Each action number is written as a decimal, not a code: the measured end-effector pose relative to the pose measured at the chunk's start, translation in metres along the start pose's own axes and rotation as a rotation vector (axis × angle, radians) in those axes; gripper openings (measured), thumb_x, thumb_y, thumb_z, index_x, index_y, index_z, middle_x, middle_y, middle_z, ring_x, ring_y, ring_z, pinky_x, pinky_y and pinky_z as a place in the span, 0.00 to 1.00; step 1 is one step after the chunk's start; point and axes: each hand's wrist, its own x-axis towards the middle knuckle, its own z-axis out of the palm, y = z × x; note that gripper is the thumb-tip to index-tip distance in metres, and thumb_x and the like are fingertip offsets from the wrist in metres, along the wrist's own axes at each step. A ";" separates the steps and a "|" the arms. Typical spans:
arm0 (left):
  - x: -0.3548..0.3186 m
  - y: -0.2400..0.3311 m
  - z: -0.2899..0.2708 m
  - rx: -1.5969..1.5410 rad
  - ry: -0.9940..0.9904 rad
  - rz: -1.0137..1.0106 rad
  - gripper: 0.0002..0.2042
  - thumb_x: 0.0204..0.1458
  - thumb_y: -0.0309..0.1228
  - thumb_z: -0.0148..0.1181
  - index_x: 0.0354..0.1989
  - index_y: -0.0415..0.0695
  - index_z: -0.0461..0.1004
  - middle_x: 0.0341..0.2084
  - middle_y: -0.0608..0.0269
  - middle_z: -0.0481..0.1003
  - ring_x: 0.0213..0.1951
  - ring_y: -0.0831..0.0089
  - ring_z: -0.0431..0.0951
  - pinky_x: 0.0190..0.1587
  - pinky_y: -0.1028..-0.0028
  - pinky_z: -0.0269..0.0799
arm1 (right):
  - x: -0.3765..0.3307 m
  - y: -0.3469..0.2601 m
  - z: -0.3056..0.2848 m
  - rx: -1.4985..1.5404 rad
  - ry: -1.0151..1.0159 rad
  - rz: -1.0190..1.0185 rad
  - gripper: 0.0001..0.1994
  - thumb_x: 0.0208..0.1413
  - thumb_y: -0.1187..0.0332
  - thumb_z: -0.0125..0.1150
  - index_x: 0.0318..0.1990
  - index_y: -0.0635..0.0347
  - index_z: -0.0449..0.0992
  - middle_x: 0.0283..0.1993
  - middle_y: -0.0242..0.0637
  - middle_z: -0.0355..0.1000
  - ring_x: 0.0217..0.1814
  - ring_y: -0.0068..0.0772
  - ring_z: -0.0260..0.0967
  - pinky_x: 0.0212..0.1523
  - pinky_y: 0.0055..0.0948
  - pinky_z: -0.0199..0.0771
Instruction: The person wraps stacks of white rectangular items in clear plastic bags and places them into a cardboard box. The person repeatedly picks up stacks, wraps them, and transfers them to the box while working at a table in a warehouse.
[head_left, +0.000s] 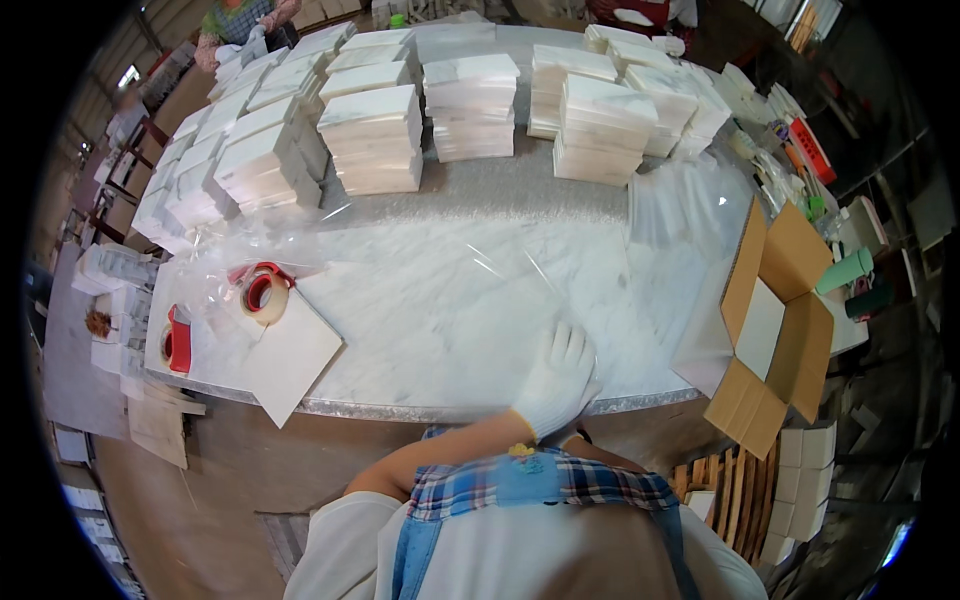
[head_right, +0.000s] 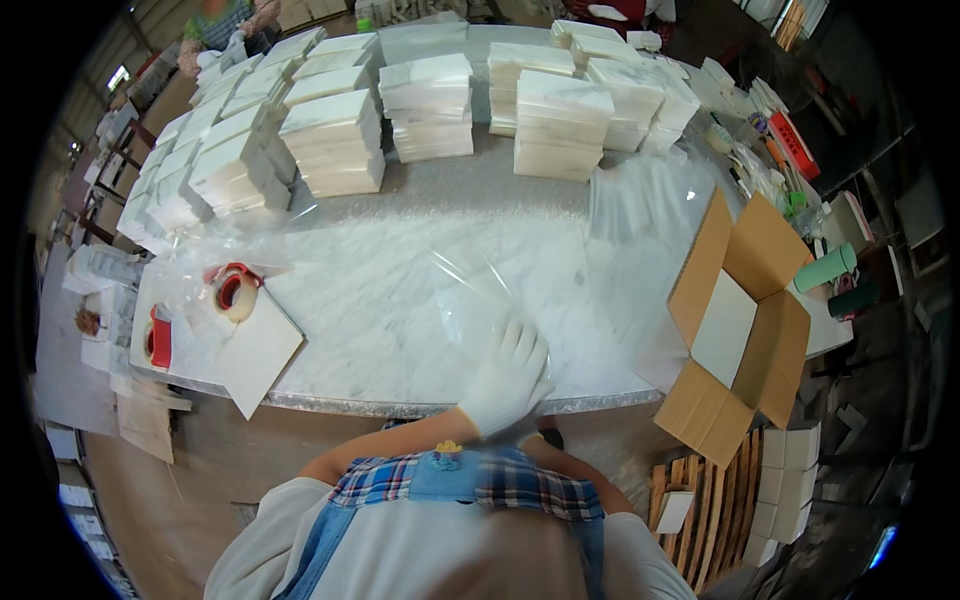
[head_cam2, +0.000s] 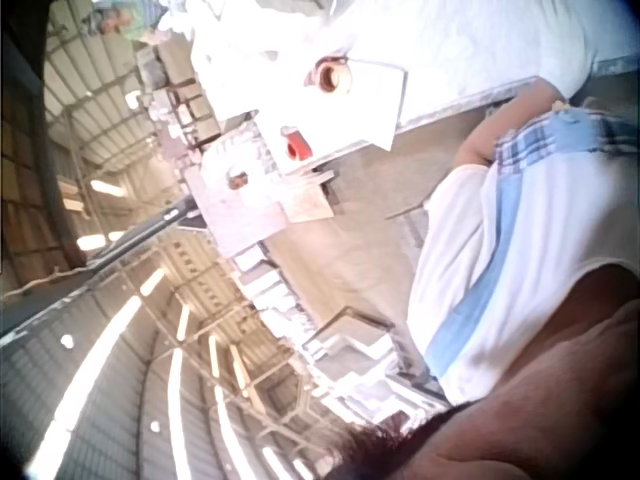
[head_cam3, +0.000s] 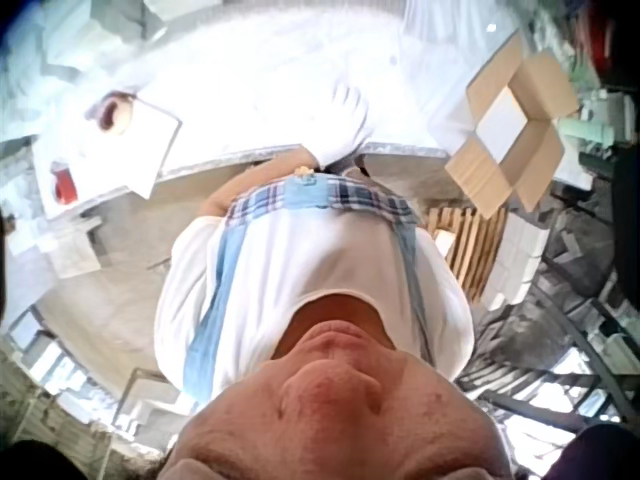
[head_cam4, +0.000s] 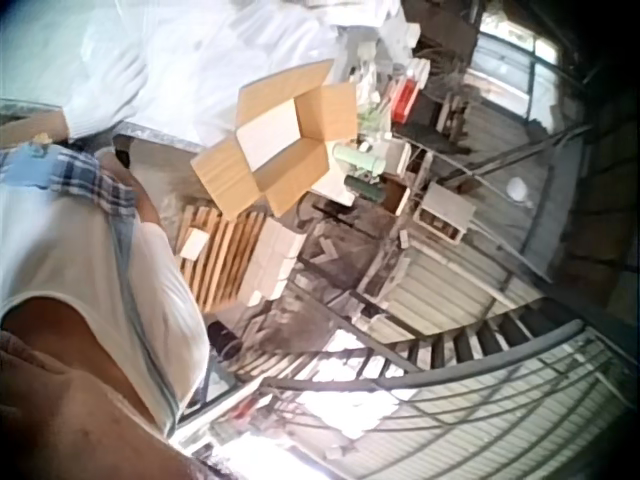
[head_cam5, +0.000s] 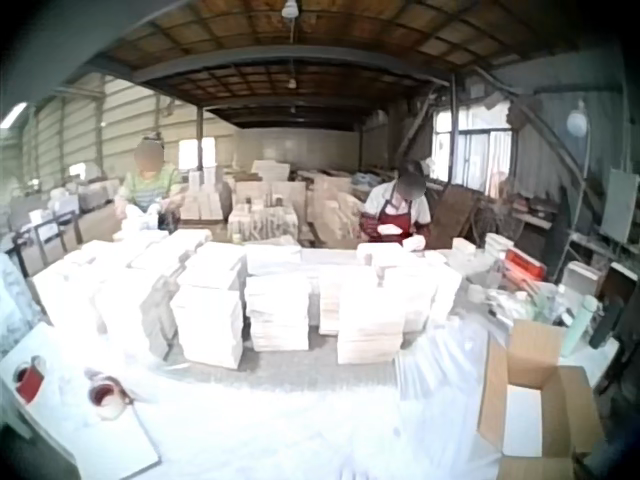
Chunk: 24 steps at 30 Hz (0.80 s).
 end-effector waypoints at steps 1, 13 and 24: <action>-0.002 -0.001 -0.004 -0.024 -0.021 -0.002 0.31 0.54 0.48 0.63 0.56 0.31 0.72 0.56 0.39 0.71 0.61 0.44 0.66 0.65 0.49 0.61 | 0.002 -0.006 0.001 0.006 0.012 -0.008 0.23 0.64 0.51 0.55 0.56 0.56 0.83 0.54 0.50 0.81 0.54 0.55 0.80 0.54 0.48 0.80; -0.008 -0.003 -0.003 -0.136 0.011 0.014 0.31 0.52 0.46 0.65 0.56 0.32 0.70 0.55 0.40 0.69 0.61 0.43 0.65 0.64 0.50 0.62 | -0.073 0.048 -0.170 -0.168 -0.815 0.113 0.23 0.65 0.53 0.50 0.56 0.54 0.83 0.61 0.49 0.79 0.60 0.53 0.78 0.59 0.44 0.76; -0.043 0.005 0.064 -0.427 -0.095 -0.169 0.31 0.58 0.49 0.59 0.61 0.34 0.71 0.59 0.41 0.71 0.63 0.42 0.66 0.71 0.48 0.56 | 0.009 -0.116 -0.294 0.316 0.182 -0.286 0.19 0.64 0.59 0.58 0.55 0.61 0.82 0.52 0.51 0.80 0.56 0.48 0.78 0.62 0.42 0.73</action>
